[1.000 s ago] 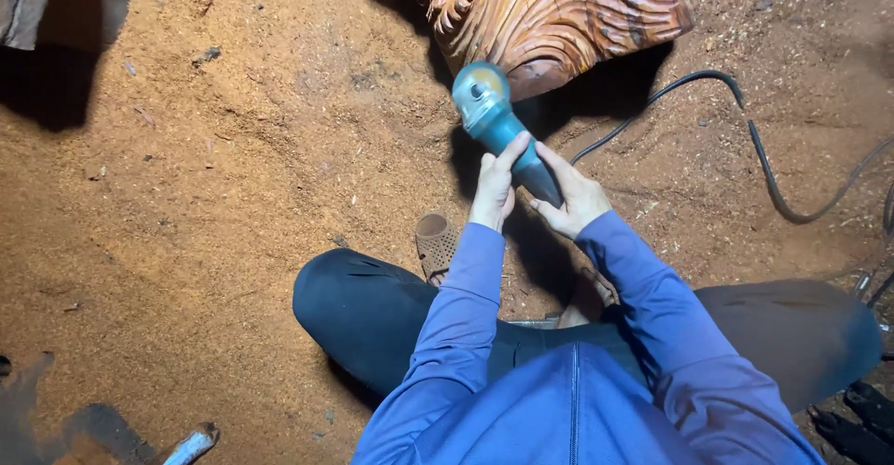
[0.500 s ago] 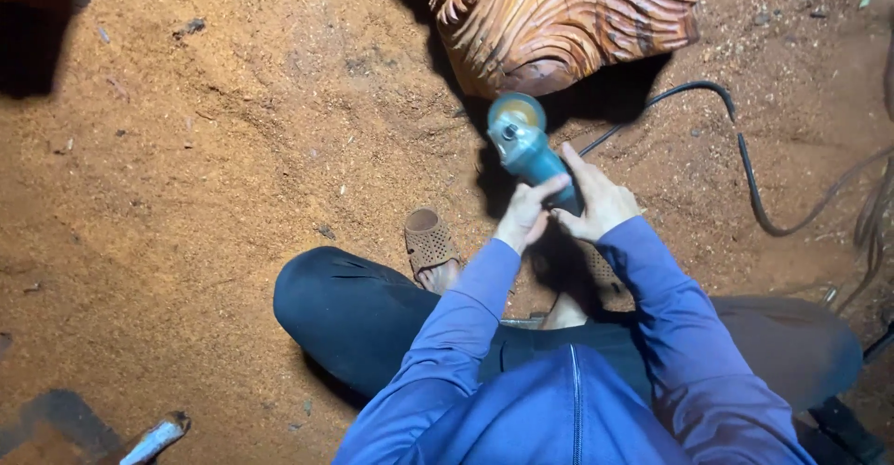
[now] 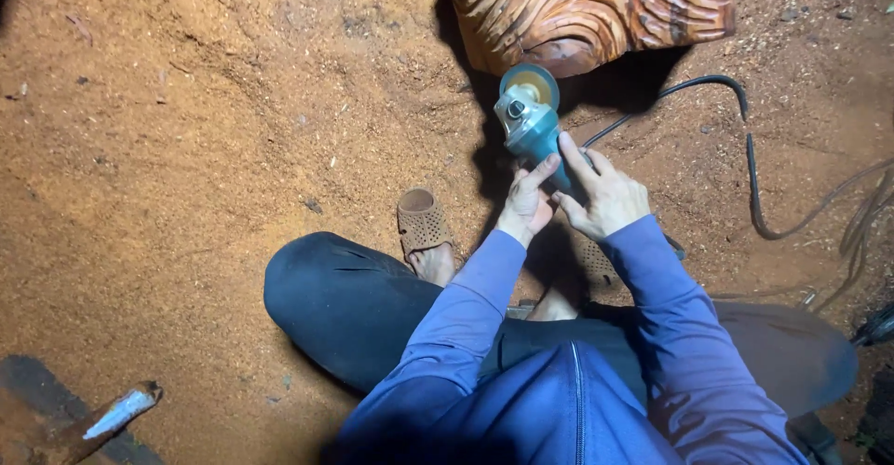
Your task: Sanding a large wooden sculpture using a handheld angle grinder in a workshop.
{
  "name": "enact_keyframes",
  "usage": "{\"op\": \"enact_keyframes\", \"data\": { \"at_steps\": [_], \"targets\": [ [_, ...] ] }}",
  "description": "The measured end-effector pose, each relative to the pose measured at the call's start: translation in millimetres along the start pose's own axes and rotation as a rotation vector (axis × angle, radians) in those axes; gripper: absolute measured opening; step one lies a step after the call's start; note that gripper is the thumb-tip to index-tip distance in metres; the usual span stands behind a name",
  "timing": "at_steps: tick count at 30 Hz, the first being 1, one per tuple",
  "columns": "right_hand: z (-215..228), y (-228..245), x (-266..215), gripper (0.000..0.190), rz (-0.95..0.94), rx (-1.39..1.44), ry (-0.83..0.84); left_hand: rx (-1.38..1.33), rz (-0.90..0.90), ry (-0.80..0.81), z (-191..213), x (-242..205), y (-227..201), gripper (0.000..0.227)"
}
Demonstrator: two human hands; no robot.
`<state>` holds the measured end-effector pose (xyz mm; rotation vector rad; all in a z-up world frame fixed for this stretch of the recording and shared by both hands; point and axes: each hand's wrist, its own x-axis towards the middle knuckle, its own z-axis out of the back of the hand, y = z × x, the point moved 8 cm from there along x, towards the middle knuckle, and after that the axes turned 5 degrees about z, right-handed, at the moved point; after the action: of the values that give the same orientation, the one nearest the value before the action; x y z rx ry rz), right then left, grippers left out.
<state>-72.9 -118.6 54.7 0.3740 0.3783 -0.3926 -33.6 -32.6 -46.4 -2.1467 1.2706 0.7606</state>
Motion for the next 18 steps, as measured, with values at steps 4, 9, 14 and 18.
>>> {"op": "enact_keyframes", "data": {
  "at_steps": [4,9,14,18],
  "targets": [
    [9,7,0,0.091,-0.001,-0.018,-0.023,0.009,0.042,0.036,-13,-4,-7,0.040],
    [25,10,-3,0.089,-0.014,0.011,-0.065,0.023,0.031,0.090,-3,11,5,0.035],
    [25,8,-4,0.090,-0.015,0.005,-0.093,0.030,-0.022,0.125,-24,1,-10,0.035],
    [33,8,-6,0.090,-0.015,0.037,-0.133,0.056,-0.047,0.135,-31,-1,-13,0.037]
  ]
}}
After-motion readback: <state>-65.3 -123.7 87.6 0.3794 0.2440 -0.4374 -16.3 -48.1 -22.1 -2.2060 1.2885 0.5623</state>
